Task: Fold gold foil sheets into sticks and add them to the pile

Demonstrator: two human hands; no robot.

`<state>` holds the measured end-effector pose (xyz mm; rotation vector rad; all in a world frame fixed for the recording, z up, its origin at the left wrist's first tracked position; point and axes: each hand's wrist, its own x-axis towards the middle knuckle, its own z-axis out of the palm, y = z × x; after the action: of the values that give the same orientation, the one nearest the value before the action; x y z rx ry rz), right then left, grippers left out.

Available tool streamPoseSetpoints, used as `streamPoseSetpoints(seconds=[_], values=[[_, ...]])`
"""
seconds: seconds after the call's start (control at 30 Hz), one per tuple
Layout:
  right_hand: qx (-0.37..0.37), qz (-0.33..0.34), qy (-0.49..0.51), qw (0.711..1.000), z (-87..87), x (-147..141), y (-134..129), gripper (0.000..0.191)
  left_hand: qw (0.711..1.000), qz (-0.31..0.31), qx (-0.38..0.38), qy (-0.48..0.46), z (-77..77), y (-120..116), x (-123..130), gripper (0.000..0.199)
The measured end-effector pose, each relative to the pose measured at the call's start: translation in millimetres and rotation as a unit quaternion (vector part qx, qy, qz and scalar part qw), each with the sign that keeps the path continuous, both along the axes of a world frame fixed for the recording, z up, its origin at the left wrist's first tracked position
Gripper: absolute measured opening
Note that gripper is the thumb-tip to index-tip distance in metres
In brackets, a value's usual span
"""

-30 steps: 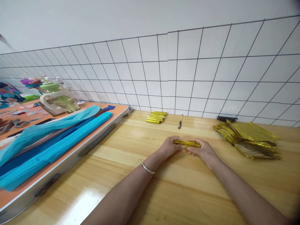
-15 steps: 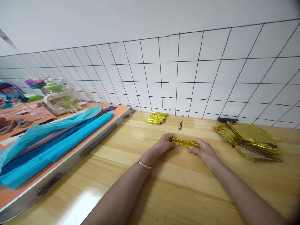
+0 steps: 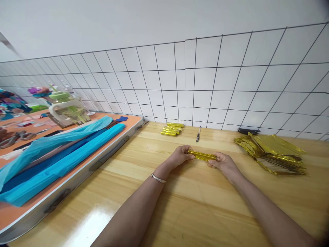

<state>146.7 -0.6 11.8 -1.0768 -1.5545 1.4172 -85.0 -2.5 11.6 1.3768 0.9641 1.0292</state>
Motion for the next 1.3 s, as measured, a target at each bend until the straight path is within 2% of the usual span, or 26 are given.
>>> streamPoseSetpoints(seconds=[0.13,0.4,0.53,0.67,0.9,1.17,1.3], values=[[0.009,0.028,-0.004,1.0,-2.1,2.5,1.9,0.038,1.0,-0.015,0.002,0.005,1.3,0.1,-3.8,0.025],[0.032,0.007,-0.022,0.999,-9.5,1.9,0.9,0.036,0.999,0.007,0.04,0.028,0.6,2.1,-1.8,0.017],[0.049,0.002,-0.04,0.998,-8.4,0.6,-1.9,0.036,0.999,0.005,0.04,0.023,-0.3,1.1,-0.7,0.022],[0.072,-0.002,-0.06,0.996,-11.7,3.1,0.1,0.033,0.999,0.013,0.036,0.015,-8.7,4.9,-3.1,0.027],[0.116,-0.032,-0.095,0.988,-20.7,11.4,5.1,0.03,0.998,0.043,0.055,-0.006,-20.4,13.2,-10.9,0.026],[0.147,-0.078,-0.107,0.98,-22.9,9.4,4.8,0.036,0.995,0.057,0.08,-0.013,-24.6,17.3,-13.6,0.025],[0.154,-0.092,-0.109,0.978,-23.5,9.8,5.9,0.028,0.994,0.053,0.093,-0.004,-24.1,17.3,-13.4,0.025]])
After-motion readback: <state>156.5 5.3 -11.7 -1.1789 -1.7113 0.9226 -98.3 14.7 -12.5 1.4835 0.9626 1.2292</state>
